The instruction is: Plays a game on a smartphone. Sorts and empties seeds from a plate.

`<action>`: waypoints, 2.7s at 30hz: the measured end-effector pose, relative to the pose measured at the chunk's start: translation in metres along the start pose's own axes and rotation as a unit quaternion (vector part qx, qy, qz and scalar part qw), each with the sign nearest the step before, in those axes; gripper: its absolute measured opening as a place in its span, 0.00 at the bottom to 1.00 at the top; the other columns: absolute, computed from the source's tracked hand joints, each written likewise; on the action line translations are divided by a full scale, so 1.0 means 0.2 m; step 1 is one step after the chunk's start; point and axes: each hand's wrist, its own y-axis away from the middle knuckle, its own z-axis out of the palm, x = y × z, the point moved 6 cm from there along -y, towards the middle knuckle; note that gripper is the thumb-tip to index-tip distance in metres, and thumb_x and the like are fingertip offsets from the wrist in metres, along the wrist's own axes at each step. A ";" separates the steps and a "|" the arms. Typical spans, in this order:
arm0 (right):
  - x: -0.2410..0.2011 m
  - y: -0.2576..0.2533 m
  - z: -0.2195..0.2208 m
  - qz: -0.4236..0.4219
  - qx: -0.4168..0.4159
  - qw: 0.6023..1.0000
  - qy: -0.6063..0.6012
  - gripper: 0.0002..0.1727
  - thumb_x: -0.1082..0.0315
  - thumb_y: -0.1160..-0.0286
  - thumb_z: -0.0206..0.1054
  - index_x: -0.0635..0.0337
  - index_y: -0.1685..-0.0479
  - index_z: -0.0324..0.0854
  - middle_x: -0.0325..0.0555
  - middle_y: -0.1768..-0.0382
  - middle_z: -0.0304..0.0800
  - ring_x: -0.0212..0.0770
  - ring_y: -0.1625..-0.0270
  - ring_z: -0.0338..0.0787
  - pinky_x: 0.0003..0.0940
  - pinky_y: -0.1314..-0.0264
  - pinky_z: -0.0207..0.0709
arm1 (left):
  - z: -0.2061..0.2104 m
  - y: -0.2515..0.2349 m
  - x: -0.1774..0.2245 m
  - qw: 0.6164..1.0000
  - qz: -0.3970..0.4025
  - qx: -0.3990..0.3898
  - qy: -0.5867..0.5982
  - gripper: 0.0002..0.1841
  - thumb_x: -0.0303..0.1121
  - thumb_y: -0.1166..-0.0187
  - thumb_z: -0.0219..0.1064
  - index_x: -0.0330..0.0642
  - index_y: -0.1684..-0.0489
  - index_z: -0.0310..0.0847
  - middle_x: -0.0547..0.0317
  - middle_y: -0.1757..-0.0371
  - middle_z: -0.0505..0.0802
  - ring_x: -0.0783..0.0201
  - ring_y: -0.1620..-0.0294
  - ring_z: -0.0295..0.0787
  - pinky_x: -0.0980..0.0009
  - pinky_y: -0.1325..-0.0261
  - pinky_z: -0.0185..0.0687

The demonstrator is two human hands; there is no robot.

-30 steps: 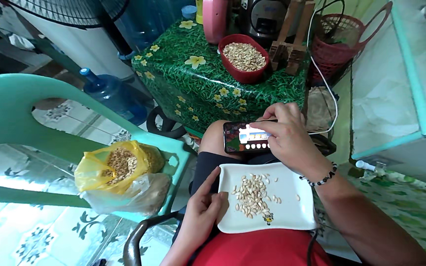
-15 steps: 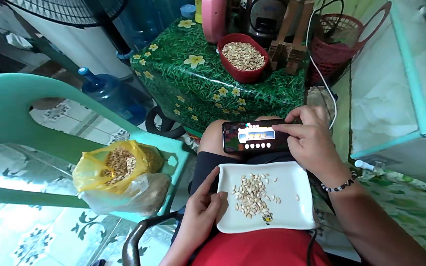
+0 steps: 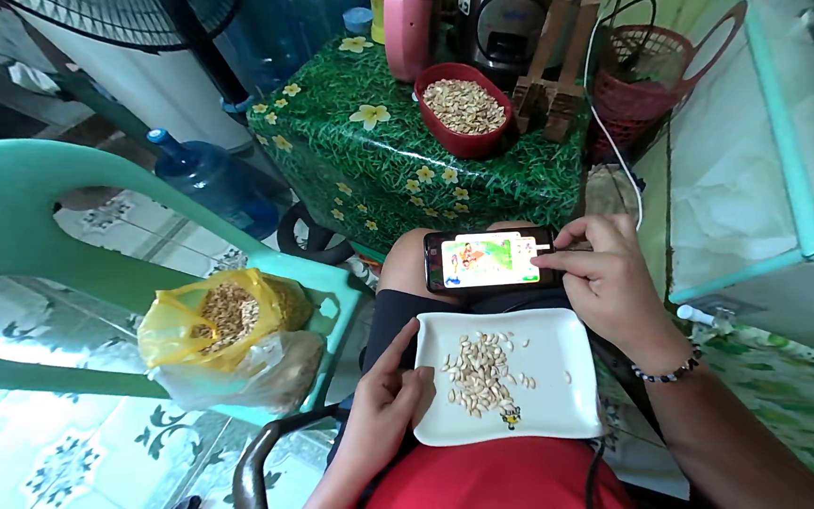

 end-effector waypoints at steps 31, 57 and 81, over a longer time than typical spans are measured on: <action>-0.45 0.27 0.27 -0.202 -0.320 0.922 -0.079 0.26 0.48 0.18 0.64 0.39 0.21 0.79 0.53 0.15 0.71 0.60 0.13 0.68 0.60 0.16 0.67 | 0.00 0.00 0.01 1.000 -0.005 -0.001 -0.021 0.31 0.23 0.18 0.58 0.35 0.12 0.59 0.60 0.67 0.94 0.72 0.75 0.89 0.75 0.68 0.89; -0.20 0.29 0.09 -0.124 -0.188 0.948 -0.227 0.12 0.70 0.17 0.63 0.58 0.52 0.95 0.44 0.45 0.97 0.34 0.38 0.93 0.27 0.29 0.82 | 0.00 0.00 0.01 1.000 -0.010 -0.002 -0.014 0.30 0.23 0.17 0.58 0.35 0.12 0.60 0.61 0.63 0.95 0.71 0.71 0.92 0.75 0.64 0.91; -0.34 0.15 0.29 -0.129 -0.192 0.973 0.014 0.08 0.69 0.22 0.66 0.59 0.65 0.91 0.47 0.63 0.90 0.47 0.59 0.92 0.41 0.63 0.86 | 0.00 0.00 0.00 1.000 -0.005 -0.005 -0.009 0.31 0.22 0.17 0.57 0.35 0.12 0.59 0.59 0.64 0.94 0.71 0.73 0.90 0.75 0.65 0.90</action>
